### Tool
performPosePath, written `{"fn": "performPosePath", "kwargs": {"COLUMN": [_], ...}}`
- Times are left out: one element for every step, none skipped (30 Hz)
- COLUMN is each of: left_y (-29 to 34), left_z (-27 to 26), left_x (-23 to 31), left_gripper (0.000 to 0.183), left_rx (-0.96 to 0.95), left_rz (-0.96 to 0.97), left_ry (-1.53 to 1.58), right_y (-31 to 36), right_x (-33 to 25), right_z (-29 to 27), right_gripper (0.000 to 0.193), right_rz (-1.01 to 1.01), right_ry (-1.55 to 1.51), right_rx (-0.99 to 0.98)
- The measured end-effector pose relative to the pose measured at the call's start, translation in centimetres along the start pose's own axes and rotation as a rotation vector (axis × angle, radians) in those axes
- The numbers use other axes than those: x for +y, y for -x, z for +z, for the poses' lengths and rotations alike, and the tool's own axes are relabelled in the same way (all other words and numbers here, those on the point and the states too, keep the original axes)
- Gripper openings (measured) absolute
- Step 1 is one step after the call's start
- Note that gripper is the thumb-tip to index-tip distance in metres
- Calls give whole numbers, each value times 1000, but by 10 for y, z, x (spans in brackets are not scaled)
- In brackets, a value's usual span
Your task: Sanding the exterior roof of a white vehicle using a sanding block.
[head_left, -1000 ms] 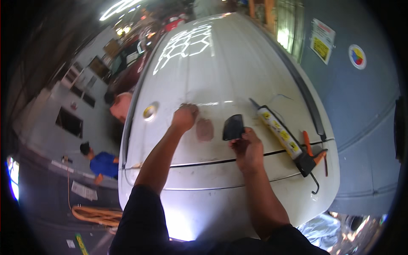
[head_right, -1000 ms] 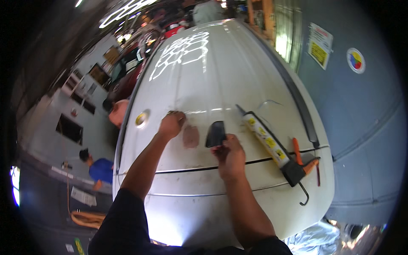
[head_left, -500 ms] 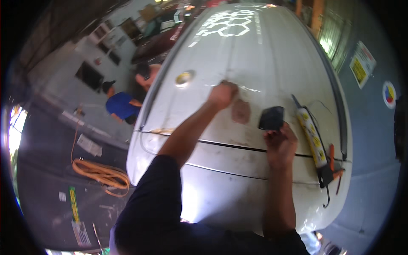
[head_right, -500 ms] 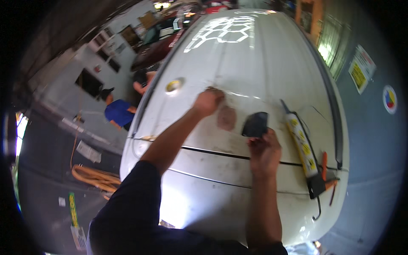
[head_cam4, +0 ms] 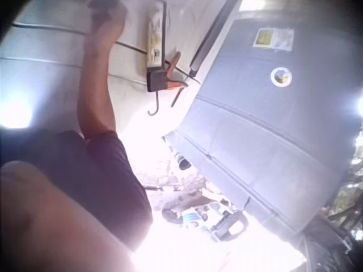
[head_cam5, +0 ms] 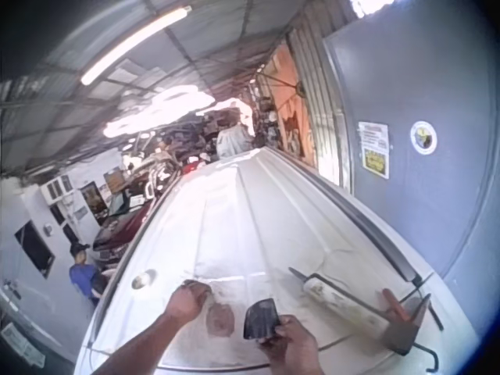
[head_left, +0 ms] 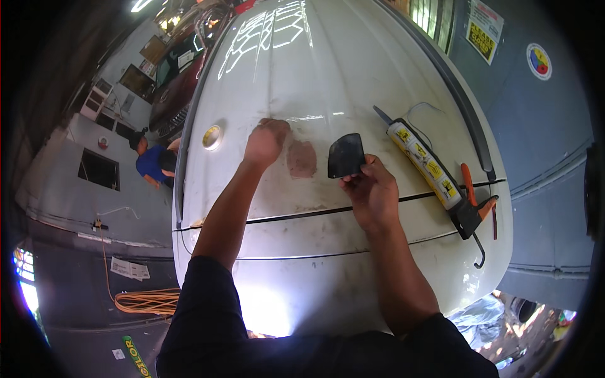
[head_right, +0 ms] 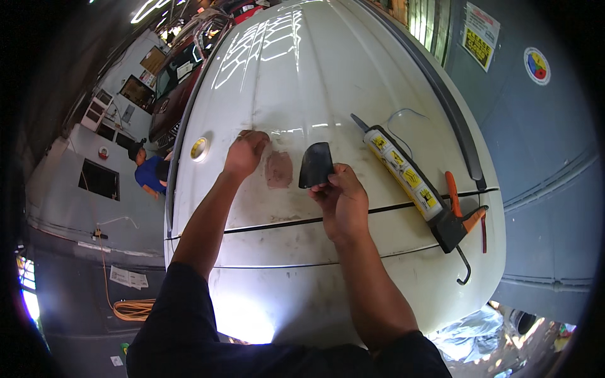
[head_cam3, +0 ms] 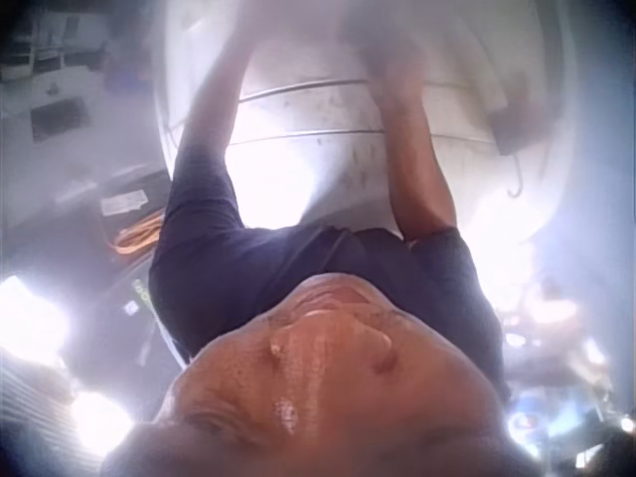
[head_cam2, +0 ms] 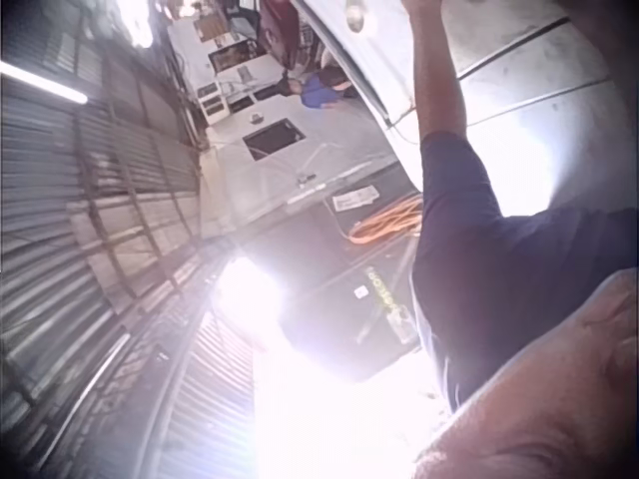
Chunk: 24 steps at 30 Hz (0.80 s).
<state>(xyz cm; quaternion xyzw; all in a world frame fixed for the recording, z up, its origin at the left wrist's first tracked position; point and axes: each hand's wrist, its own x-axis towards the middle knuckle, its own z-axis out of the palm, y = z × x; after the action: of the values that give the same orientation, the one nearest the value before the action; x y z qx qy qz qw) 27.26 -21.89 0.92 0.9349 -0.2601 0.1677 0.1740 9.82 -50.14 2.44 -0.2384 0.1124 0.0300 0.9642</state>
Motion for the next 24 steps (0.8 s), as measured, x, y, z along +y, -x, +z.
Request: {"fn": "performPosePath", "kwargs": {"left_y": [-6,-9,-7,0,7,9,9,8,7,3,-3,-6,0,7,10,8,6,4,0,-2,-3,2,10,13], "left_z": [-1,1,2,3,2,3,5,4,2,3,4,5,4,3,4,6,6,5,5,7,9,8,7,8], "left_x": [-3,-2,-1,1,2,3,4,5,6,6,6,6,7,5,3,1,2,4,5,5,5,6,6,7], "left_gripper": [12,12,10,10,9,9,9,8,8,8,8,8,8,8,8,8,8,9,9,9,9,9,9,9], "left_rx": [6,12,63,55,69,83,78,64,50,49,47,44,45,79,114,114,92,70,70,77,83,82,96,111], "left_rz": [-7,-15,13,15,27,38,42,41,39,38,27,16,16,29,43,45,34,25,24,12,2,2,4,5], "left_ry": [-32,-58,-45,-39,-37,-35,-31,-38,-44,-44,-50,-56,-56,-56,-57,-53,-52,-52,-52,-59,-65,-64,-58,-53], "right_y": [0,1,2,3,3,2,2,2,1,1,2,4,5,4,3,2,1,0,-1,0,2,3,3,3], "right_x": [1,0,0,0,-1,-1,-2,-1,0,0,1,0,0,0,0,1,2,2,3,2,0,-1,-1,0], "right_z": [2,2,3,3,2,2,1,1,1,1,2,3,4,3,2,1,0,-1,-2,-1,2,4,3,2], "right_gripper": [9,9,9,9,9,9,9,9,9,9,9,10,11,11,12,13,13,13,13,13,11,9,9,10], "right_rz": [11,8,12,18,13,11,11,10,17,23,23,23,24,22,20,17,19,16,12,13,13,13,10,11], "right_ry": [-5,-8,-9,-9,-11,-19,-27,-28,-23,-17,-17,1,20,22,20,16,18,16,15,15,21,26,26,18], "right_rx": [-3,9,0,-9,-2,3,7,8,24,40,39,12,-15,-12,-9,-6,-6,-4,-2,1,-8,-18,-14,-7]}}
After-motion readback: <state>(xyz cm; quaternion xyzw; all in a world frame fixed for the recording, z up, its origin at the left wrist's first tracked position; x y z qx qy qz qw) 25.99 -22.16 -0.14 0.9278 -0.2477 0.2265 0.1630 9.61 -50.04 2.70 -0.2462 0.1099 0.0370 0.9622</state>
